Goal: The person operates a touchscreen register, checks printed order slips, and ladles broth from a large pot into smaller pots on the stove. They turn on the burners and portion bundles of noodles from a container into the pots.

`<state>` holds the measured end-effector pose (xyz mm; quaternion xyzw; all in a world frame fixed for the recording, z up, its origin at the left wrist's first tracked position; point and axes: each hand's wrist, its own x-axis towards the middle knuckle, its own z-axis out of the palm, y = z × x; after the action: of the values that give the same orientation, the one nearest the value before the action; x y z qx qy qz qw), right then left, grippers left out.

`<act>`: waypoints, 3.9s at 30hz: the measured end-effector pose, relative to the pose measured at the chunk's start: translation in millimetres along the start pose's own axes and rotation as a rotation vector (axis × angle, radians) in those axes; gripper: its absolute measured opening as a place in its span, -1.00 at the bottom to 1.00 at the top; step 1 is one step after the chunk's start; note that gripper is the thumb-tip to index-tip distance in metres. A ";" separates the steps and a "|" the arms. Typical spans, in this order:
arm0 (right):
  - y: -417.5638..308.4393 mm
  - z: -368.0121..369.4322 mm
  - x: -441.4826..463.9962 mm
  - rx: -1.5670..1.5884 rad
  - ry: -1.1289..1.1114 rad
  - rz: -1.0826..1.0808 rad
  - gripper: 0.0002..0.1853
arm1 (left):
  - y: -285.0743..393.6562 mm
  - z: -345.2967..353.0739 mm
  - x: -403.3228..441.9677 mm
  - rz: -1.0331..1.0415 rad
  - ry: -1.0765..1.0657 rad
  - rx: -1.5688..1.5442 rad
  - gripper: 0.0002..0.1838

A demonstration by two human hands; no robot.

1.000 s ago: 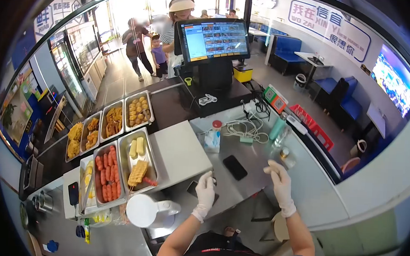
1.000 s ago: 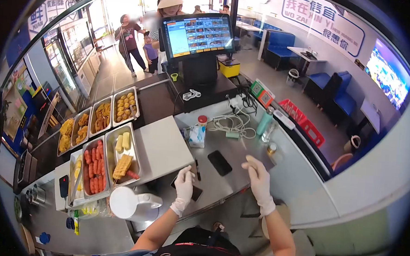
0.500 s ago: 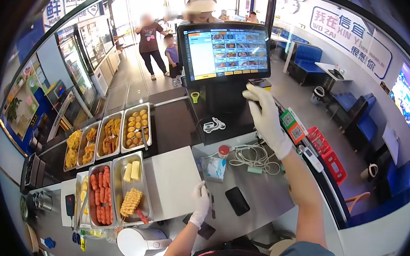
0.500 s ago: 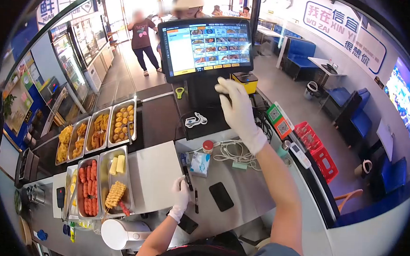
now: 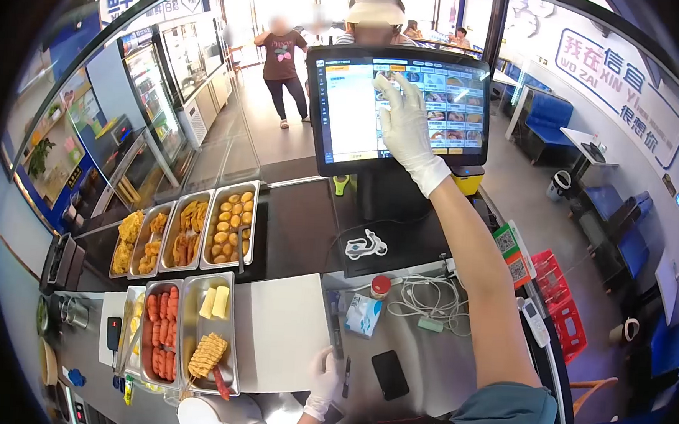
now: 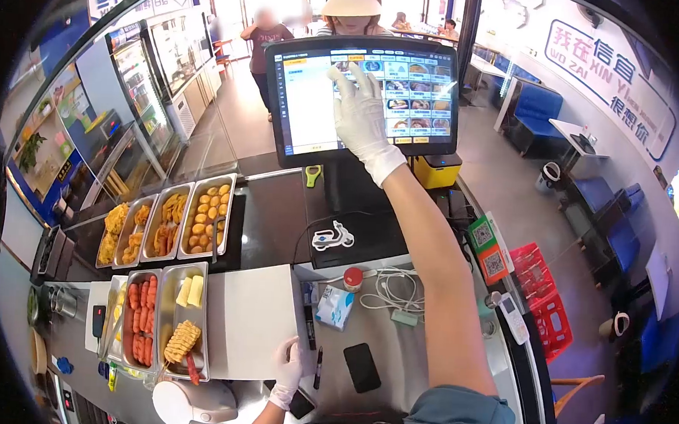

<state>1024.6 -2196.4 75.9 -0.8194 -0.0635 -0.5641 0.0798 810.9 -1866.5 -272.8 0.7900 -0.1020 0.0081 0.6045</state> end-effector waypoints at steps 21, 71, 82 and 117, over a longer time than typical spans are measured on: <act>58.1 -32.1 -5.8 0.097 0.192 0.036 -0.59 | -5.9 4.2 1.6 0.119 0.087 0.081 -0.85; 140.6 -64.6 4.6 -0.027 0.207 0.148 -0.55 | 18.3 7.6 3.5 0.070 0.126 0.009 -0.84; 124.6 -46.5 7.7 -0.073 0.159 0.104 -0.54 | 15.6 6.9 1.5 -0.080 0.111 -0.098 -0.84; 17.7 1.2 -16.0 0.101 0.045 -0.085 -0.55 | 5.3 2.5 -0.8 -0.126 0.068 -0.139 -0.82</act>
<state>1023.4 -2213.7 59.5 -0.7979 -0.1250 -0.5814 0.0985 808.9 -1870.1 -268.5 0.7503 -0.0318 -0.0102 0.6602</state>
